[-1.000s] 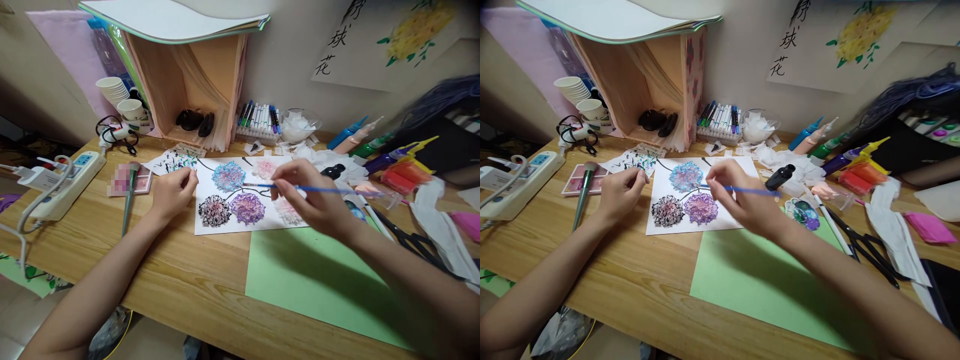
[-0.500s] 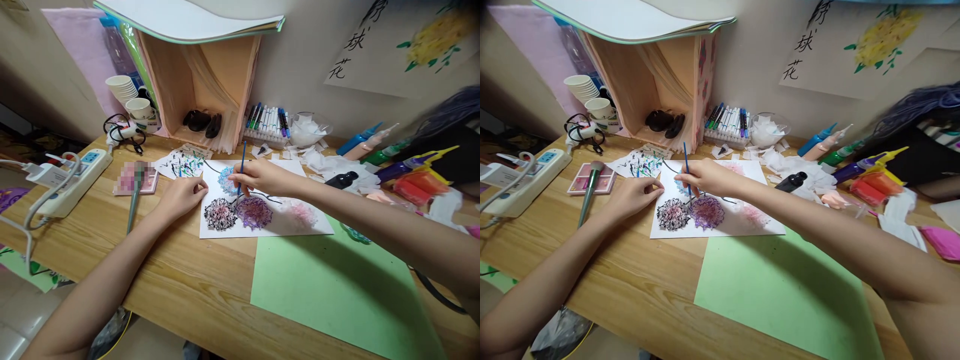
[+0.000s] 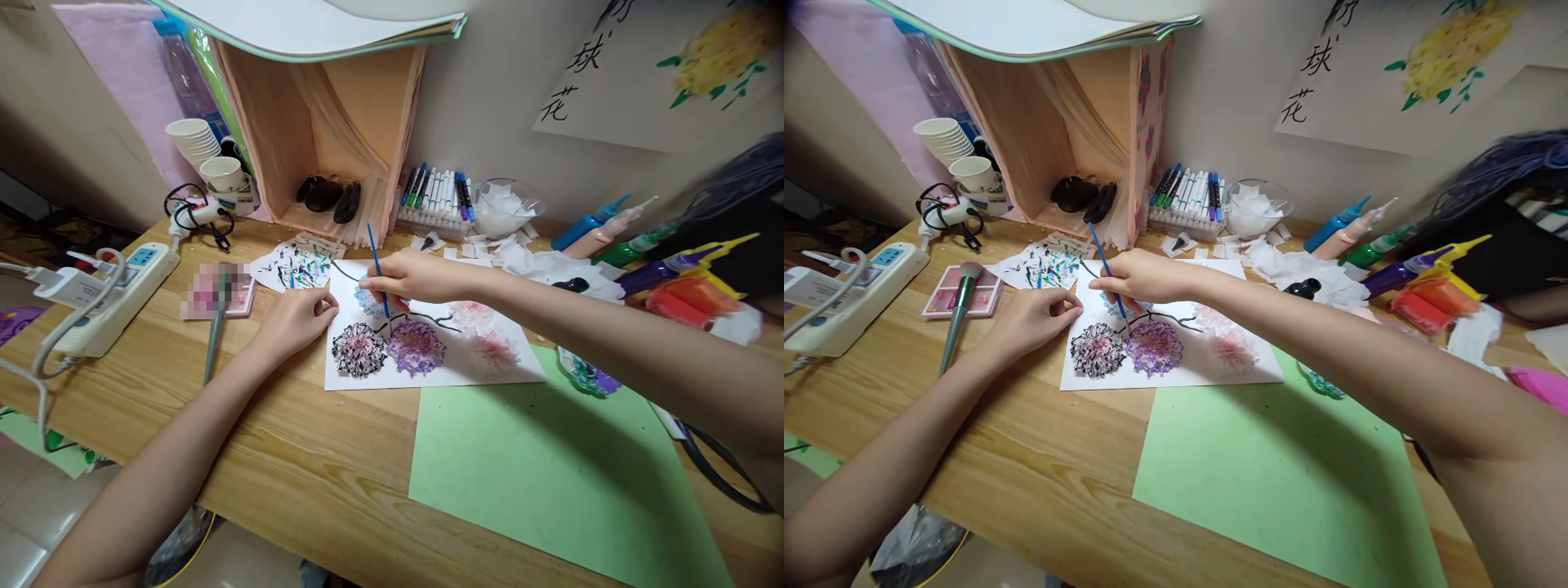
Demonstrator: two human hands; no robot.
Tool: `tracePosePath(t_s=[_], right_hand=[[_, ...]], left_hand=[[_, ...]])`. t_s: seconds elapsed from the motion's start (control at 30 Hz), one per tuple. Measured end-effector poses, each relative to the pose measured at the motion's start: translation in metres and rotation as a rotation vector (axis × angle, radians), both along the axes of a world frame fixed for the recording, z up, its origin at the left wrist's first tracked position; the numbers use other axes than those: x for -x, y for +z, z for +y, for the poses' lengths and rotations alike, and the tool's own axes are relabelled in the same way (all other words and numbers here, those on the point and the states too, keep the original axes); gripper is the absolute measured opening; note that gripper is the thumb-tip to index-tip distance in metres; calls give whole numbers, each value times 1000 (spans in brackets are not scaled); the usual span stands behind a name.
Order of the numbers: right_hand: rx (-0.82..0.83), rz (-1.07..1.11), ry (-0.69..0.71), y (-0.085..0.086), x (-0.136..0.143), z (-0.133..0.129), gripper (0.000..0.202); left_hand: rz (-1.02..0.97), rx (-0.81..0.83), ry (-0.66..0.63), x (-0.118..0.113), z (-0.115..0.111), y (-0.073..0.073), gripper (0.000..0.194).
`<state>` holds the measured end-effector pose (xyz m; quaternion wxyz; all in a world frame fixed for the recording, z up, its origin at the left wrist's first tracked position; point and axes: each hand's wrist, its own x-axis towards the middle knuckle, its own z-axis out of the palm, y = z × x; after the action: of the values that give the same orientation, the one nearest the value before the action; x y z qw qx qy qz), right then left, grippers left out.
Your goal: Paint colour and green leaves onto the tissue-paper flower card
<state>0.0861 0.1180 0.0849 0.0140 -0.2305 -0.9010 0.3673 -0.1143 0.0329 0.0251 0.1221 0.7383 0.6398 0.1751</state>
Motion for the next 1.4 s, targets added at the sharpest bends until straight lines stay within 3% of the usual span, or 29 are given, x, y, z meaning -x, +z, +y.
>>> tracePosePath(t_s=[0.3,0.57,0.93,1.03,1.17,1.4], right_hand=[[5,24,-43,-1,2,-6,30],[80,47,-82,-8,1,-5,32],[141,29,-91,-5,-1,0,34],[91,97,-129,2,-8,1,37],[-103,142,-204,10,-23,0,37],[-233,77,-152,-6,-38,0,31]], left_hand=[[22,73,16,-1,-1,4,21],[15,108,35,-2,0,5,22],[14,110,31,-2,-1,5,23],[12,114,40,-2,-1,6,23],[8,125,48,-2,-1,6,21],[7,145,71,-2,-1,5,20]])
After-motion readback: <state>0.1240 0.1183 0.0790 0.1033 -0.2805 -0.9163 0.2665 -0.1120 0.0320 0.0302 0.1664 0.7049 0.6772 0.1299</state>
